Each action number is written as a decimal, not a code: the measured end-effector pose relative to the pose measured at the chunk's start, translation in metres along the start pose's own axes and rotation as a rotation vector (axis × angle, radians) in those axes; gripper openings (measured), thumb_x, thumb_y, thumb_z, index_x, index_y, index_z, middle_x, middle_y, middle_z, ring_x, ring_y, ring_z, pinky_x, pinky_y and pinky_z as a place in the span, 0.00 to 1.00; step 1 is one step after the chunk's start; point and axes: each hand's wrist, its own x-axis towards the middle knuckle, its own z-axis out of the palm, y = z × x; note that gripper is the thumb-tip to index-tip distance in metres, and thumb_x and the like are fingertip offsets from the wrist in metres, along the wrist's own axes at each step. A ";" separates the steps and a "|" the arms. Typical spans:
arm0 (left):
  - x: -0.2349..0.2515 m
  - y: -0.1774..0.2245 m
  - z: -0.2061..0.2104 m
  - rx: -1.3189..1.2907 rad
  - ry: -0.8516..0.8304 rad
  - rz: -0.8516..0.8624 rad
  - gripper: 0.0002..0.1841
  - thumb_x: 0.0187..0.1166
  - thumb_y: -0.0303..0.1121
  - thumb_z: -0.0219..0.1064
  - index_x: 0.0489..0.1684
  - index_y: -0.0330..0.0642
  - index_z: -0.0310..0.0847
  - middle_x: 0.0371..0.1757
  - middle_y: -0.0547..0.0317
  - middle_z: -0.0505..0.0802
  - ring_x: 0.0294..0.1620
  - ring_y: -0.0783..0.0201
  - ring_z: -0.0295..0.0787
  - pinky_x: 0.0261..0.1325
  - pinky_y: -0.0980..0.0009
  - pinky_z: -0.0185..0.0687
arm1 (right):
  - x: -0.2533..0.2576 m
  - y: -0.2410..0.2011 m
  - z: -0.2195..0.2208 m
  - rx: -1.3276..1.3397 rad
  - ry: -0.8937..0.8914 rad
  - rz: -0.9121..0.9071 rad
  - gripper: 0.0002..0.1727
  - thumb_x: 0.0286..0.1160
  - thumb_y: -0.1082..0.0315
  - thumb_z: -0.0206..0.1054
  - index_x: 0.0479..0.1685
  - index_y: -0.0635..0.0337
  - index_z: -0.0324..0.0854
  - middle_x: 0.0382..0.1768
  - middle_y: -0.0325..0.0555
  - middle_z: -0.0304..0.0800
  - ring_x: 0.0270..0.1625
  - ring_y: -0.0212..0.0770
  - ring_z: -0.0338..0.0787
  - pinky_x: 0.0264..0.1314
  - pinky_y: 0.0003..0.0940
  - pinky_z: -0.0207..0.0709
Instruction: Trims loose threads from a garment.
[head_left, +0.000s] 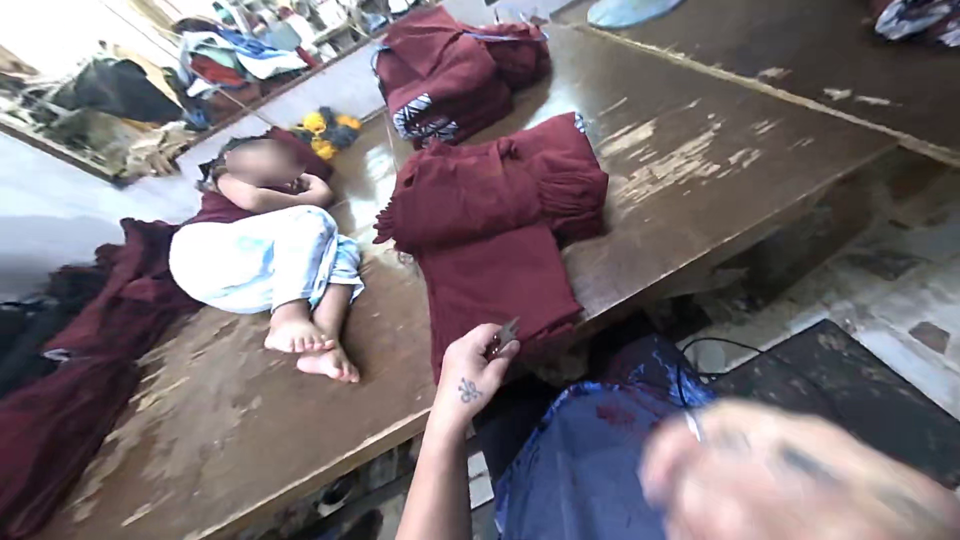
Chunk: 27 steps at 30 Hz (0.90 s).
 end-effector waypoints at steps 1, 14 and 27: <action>0.002 -0.001 -0.001 -0.027 0.002 0.025 0.11 0.79 0.38 0.65 0.41 0.40 0.90 0.35 0.61 0.91 0.36 0.74 0.85 0.43 0.73 0.81 | 0.003 0.028 -0.013 -0.190 0.033 -0.045 0.25 0.89 0.42 0.56 0.46 0.55 0.87 0.35 0.43 0.93 0.47 0.35 0.94 0.66 0.37 0.85; 0.018 -0.004 -0.050 0.039 -0.522 -0.045 0.14 0.83 0.41 0.64 0.36 0.42 0.90 0.25 0.61 0.88 0.26 0.67 0.83 0.34 0.61 0.80 | -0.023 0.165 -0.034 -0.843 -0.074 0.187 0.10 0.69 0.73 0.61 0.35 0.61 0.90 0.43 0.55 0.92 0.49 0.50 0.91 0.53 0.40 0.85; 0.062 0.009 0.034 -0.546 0.107 -0.077 0.27 0.92 0.52 0.47 0.72 0.39 0.72 0.27 0.74 0.80 0.21 0.81 0.70 0.23 0.82 0.68 | 0.033 0.203 -0.072 -0.774 0.204 0.604 0.09 0.81 0.68 0.64 0.38 0.63 0.88 0.34 0.45 0.91 0.39 0.36 0.91 0.48 0.36 0.85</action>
